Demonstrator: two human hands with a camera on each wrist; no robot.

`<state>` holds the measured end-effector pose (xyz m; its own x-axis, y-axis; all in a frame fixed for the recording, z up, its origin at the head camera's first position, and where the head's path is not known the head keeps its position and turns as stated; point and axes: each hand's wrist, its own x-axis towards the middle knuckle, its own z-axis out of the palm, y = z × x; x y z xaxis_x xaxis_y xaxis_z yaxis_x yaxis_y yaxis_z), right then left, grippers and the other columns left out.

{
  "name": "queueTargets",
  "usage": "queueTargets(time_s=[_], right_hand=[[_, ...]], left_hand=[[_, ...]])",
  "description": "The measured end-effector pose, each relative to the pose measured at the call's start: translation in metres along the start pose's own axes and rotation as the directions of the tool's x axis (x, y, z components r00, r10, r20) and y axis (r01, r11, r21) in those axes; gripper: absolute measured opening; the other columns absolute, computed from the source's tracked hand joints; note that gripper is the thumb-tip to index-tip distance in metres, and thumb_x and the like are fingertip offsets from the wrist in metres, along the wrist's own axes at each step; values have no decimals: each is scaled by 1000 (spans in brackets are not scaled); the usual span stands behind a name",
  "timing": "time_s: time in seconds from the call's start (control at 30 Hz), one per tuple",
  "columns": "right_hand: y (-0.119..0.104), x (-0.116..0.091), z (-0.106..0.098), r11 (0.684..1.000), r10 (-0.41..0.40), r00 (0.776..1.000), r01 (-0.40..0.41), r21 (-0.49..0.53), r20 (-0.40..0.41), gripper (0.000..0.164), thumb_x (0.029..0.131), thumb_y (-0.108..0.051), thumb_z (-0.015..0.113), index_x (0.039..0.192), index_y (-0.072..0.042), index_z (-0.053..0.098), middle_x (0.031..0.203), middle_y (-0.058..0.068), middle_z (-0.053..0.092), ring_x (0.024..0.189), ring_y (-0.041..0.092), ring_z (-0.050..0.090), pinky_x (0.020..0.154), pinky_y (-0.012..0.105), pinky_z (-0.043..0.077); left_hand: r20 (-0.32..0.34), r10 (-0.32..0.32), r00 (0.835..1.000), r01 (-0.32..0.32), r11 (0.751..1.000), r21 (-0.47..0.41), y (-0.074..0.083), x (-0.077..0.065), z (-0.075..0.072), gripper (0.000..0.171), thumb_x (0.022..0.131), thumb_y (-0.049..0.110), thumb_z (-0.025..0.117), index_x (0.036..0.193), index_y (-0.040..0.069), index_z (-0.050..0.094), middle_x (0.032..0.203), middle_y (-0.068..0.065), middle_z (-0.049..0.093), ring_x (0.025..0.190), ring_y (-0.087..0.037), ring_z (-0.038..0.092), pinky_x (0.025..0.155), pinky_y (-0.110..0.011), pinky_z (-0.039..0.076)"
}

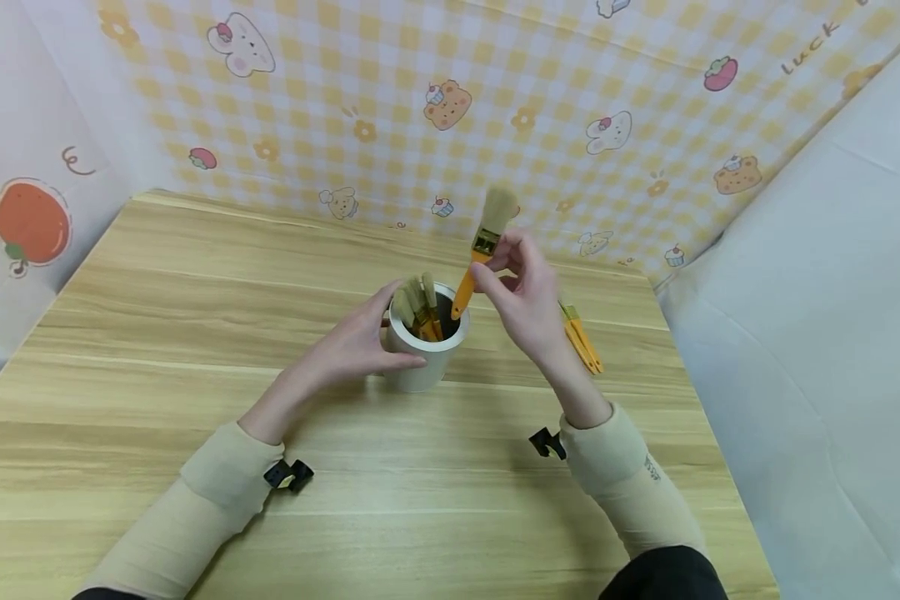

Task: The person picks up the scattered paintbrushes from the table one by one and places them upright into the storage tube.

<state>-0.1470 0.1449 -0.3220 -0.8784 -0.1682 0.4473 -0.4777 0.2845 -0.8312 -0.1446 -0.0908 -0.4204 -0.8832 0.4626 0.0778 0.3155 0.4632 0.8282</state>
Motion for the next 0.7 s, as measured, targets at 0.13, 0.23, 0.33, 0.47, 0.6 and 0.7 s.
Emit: queueTargets(time_s=[0.13,0.23,0.33,0.47,0.6,0.7], right_hand=[[8,-3,6,998,7,1000,-5,-65,21,21,95,5,66,107,-1,51,93,0,62,84,9,68,73,27,64],[13,-6,9,994,0,1000,3,-109,28,23,94,4,68,107,4,49,94,2,61,87,8,68,75,24,63],[18,-8,10,986,-1,999,8,-169,38,24,94,1,69,108,5,49,97,6,62,89,7,67,77,18,60],[23,-11,11,975,7,998,7,-221,65,23,96,-2,69,107,5,50,95,11,64,88,8,65,82,15,57],[28,-13,12,970,10,996,12,-244,89,21,97,-5,69,105,5,52,94,14,62,89,9,65,86,13,56],[31,-14,11,965,-6,996,29,-261,91,19,97,-5,69,104,4,54,95,15,63,91,10,66,88,13,55]], left_hand=[[4,-8,1000,8,1000,-4,1,1,0,119,76,53,88,165,21,16,166,-11,34,149,-33,41,121,-58,38],[5,-9,1000,9,1000,-6,0,2,1,120,76,53,88,165,21,16,167,-11,33,150,-33,41,122,-58,37],[4,-6,1000,6,1000,-7,0,2,1,119,76,53,88,165,22,16,167,-11,33,150,-33,40,122,-58,37],[4,-6,1000,6,1000,-5,-1,1,0,119,76,53,88,165,23,16,168,-11,32,151,-32,40,122,-58,37],[3,-2,1000,2,1000,-7,-1,1,0,119,76,53,88,165,22,16,167,-11,32,150,-32,41,121,-58,38],[2,4,1000,-4,1000,-11,-1,1,0,118,76,52,88,165,22,17,167,-10,33,150,-32,41,121,-57,38]])
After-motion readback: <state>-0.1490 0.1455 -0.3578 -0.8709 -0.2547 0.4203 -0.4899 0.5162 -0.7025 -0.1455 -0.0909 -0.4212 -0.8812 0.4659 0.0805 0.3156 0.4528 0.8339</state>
